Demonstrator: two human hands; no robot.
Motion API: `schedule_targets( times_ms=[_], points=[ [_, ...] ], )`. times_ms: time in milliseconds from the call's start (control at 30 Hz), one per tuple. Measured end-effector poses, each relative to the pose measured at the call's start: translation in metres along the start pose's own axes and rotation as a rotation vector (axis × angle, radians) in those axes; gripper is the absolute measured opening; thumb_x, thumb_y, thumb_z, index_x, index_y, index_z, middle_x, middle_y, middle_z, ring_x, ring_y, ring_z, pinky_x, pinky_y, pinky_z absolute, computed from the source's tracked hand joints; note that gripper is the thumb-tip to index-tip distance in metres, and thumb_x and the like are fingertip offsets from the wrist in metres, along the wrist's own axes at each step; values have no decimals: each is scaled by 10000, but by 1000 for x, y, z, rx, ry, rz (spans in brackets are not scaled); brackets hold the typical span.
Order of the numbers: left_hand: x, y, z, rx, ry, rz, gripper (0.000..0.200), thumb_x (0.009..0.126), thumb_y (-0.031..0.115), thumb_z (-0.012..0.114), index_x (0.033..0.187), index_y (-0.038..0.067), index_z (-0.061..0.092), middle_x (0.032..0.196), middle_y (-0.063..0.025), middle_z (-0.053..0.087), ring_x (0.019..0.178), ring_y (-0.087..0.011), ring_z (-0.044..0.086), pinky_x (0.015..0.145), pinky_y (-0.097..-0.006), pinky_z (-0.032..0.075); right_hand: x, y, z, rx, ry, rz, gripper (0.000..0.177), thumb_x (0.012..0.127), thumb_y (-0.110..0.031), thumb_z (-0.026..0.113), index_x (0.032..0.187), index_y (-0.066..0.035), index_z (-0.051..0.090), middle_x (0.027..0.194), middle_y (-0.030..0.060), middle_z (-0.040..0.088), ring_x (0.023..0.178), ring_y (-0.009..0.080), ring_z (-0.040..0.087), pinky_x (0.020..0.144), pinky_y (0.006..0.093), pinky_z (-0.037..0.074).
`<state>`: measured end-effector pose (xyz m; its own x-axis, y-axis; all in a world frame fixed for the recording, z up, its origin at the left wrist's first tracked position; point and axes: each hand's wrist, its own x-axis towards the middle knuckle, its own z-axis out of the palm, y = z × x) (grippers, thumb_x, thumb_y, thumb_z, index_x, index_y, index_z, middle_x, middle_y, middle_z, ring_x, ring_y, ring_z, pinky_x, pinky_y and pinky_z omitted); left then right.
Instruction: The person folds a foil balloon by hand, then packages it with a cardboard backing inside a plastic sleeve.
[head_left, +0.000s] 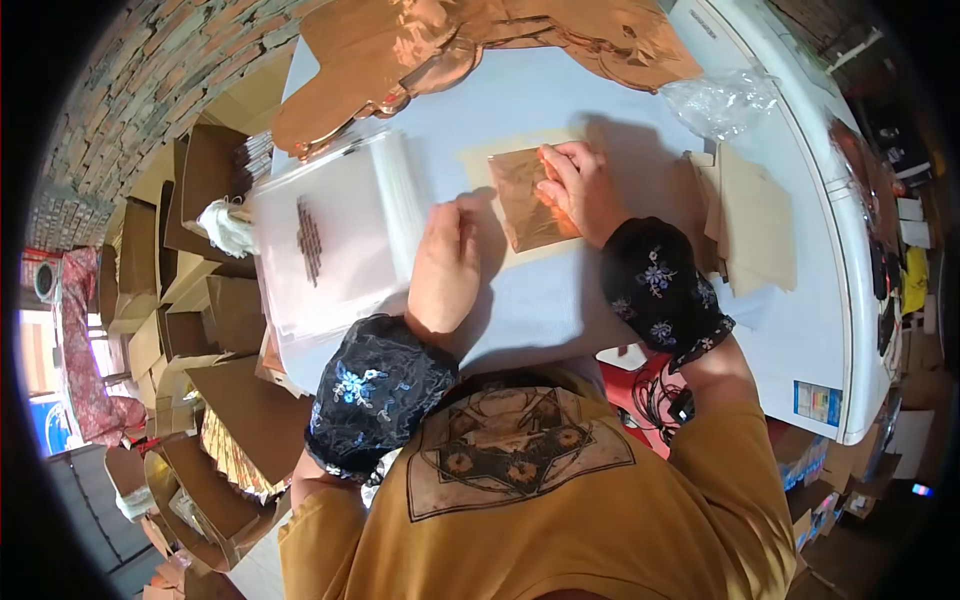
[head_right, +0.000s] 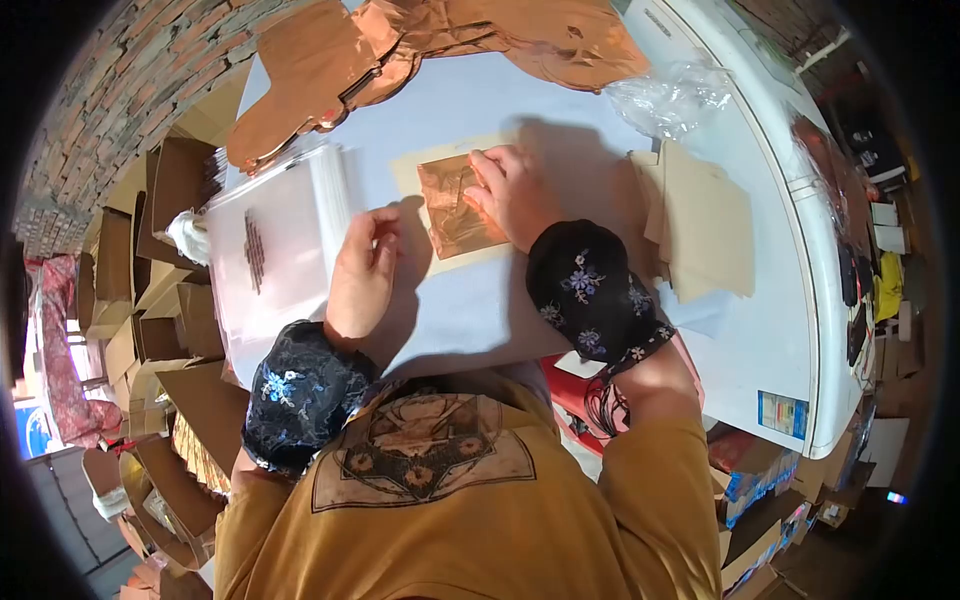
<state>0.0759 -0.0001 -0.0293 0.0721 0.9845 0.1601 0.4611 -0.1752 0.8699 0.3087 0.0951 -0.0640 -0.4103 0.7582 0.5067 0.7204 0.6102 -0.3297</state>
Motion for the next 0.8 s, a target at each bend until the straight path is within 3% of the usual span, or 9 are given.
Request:
schedule_targets(
  times_ms=[33,133,233,367,567,667,767,800],
  points=[
    [-4,-4,-1,-91,-31,-61,290,981,-39,467,1266,-32,522,1028,-114,624,890,-156,615,797,-298,525,0,0,-1,-8,6,-10,413,867,-195,730,1234,-38,629,1137,99,581,1072,321,539,933,413,478],
    [-7,-6,7,-525,-132,-302,260,987,-27,451,1225,-77,543,982,-107,635,841,-143,620,746,-281,523,2,-2,-2,-21,18,-27,413,871,-192,727,1241,-40,624,1148,103,582,1071,328,538,936,419,477],
    [5,6,0,-310,-289,-341,261,991,-13,435,1205,-101,555,939,-112,641,808,-152,626,726,-274,526,0,-4,-3,-24,6,-6,418,872,-186,726,1248,-40,617,1160,101,577,1067,333,536,939,425,475],
    [11,12,5,-539,-312,-489,246,984,20,470,1172,-89,587,890,-89,655,794,-156,648,705,-267,538,0,-4,-5,-55,-4,-13,423,870,-185,725,1254,-45,613,1159,89,567,1056,328,538,937,422,477],
    [22,24,2,-512,-363,-605,187,1003,117,545,1072,-29,640,812,-39,640,663,-117,623,562,-238,499,-1,-3,-4,-78,20,-24,420,856,-199,736,1244,-78,630,1133,59,567,1017,295,549,909,402,483],
    [26,30,6,-426,-310,-655,183,972,127,594,945,-42,660,745,-45,626,603,-123,588,498,-261,463,-1,-5,-5,-100,30,-32,419,847,-203,745,1236,-89,639,1121,47,573,996,278,555,890,398,484],
    [32,4,18,-503,-308,-575,237,969,208,638,945,-26,668,727,-47,632,582,-110,580,502,-268,468,0,-4,-6,-105,43,-44,419,842,-204,750,1230,-86,644,1104,43,583,986,274,562,876,400,487],
    [34,-1,20,-381,-321,-562,246,971,229,630,958,-13,673,752,-73,653,604,-146,608,530,-299,488,0,-4,-6,-104,49,-48,420,841,-203,751,1228,-83,645,1098,42,586,984,274,564,871,402,489]
  ],
)
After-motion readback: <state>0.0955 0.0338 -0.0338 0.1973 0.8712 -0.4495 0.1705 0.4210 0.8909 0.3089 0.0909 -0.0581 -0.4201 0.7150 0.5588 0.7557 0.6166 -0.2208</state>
